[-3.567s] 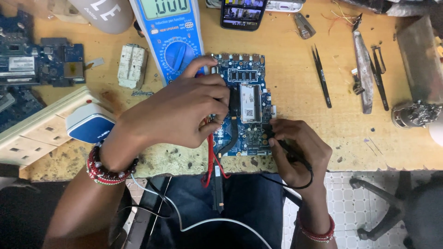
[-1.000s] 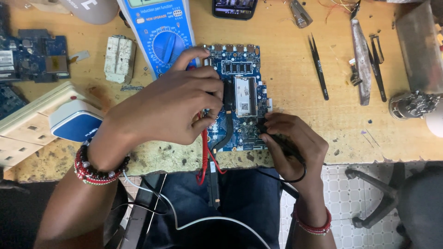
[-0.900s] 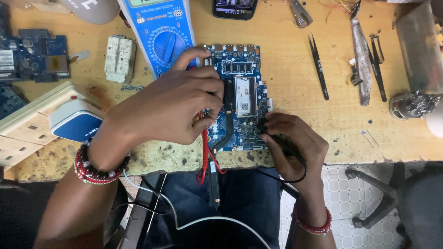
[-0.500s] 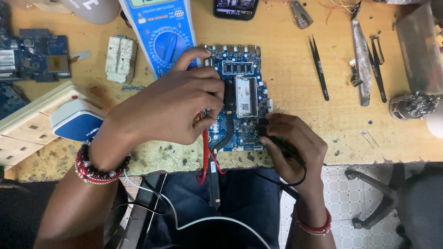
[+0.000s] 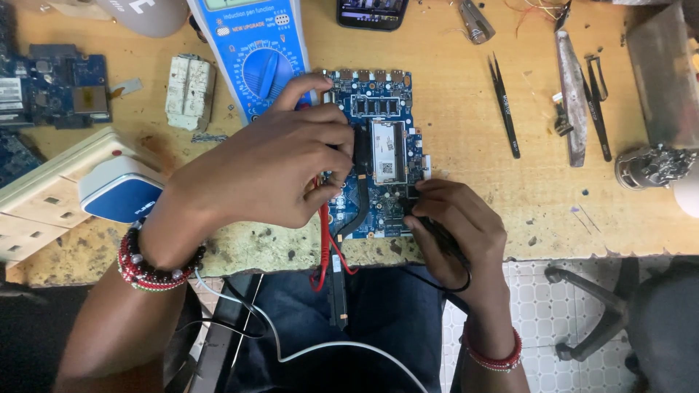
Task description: Testing electrical components on a computer motherboard using a digital multimeter.
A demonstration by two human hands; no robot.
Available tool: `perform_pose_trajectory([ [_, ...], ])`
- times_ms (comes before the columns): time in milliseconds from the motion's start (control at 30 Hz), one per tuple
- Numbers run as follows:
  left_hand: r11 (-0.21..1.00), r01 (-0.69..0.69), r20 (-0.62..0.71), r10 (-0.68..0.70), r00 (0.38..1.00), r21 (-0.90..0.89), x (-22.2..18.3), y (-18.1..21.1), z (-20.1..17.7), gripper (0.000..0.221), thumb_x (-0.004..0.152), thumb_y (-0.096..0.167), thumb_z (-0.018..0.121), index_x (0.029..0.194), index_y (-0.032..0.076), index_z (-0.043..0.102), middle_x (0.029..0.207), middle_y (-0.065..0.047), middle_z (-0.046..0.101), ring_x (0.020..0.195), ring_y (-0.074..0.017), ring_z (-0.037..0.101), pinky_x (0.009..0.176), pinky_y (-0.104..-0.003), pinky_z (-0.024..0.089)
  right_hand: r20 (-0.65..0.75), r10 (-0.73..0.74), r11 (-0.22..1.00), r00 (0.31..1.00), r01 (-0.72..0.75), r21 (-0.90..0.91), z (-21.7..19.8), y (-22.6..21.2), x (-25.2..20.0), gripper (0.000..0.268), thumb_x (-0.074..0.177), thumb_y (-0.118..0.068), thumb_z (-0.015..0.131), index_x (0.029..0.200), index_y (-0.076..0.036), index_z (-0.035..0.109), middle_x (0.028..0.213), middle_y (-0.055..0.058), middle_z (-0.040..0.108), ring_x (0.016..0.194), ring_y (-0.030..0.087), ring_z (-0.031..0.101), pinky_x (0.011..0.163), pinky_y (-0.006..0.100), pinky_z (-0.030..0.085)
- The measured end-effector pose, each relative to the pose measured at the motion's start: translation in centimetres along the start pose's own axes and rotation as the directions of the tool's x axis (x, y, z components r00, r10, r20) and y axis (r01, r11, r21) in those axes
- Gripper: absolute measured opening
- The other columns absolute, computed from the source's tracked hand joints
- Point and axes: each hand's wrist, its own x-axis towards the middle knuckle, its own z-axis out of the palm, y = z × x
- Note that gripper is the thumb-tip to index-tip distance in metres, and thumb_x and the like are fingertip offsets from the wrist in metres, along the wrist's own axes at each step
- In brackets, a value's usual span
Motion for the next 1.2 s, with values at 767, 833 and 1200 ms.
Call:
perform_pose_trajectory([
  [767,1.0,-0.019,-0.028,0.019,0.999,-0.012,-0.09,-0.08,0.08,0.016,0.08,0.009,0.071,0.065,0.014,0.07,0.074,0.002,0.06,0.084,-0.0224,0.057,0.118,-0.054,0.022,-0.004,0.005,1.0,1.0,-0.005,-0.007,0.06,-0.22,0.1,0.008,0.094,0.0,0.068,0.093,0.007,0.064,0.097,0.023,0.066,0.102,0.037,0.07,0.099,0.048,0.059],
  [833,1.0,-0.02,-0.028,0.02,0.999,-0.012,-0.08,-0.07,0.11,0.017,0.08,0.009,0.071,0.064,0.015,0.07,0.074,0.002,0.06,0.085,-0.0224,0.057,0.118,-0.054,0.022,-0.006,0.003,1.0,1.0,-0.003,-0.01,0.06,-0.21,0.09,0.008,0.094,0.0,0.068,0.093,0.007,0.064,0.097,0.023,0.066,0.101,0.037,0.07,0.099,0.048,0.059],
  [1200,1.0,-0.023,-0.029,0.023,0.999,-0.013,-0.03,-0.02,0.03,0.017,0.079,0.009,0.071,0.064,0.015,0.069,0.073,0.002,0.059,0.084,-0.0227,0.057,0.118,-0.054,0.022,-0.012,0.033,0.999,0.999,-0.033,-0.003,0.01,0.06,-0.13,0.007,0.094,0.001,0.07,0.093,0.005,0.065,0.099,0.022,0.066,0.104,0.035,0.07,0.099,0.044,0.059],
])
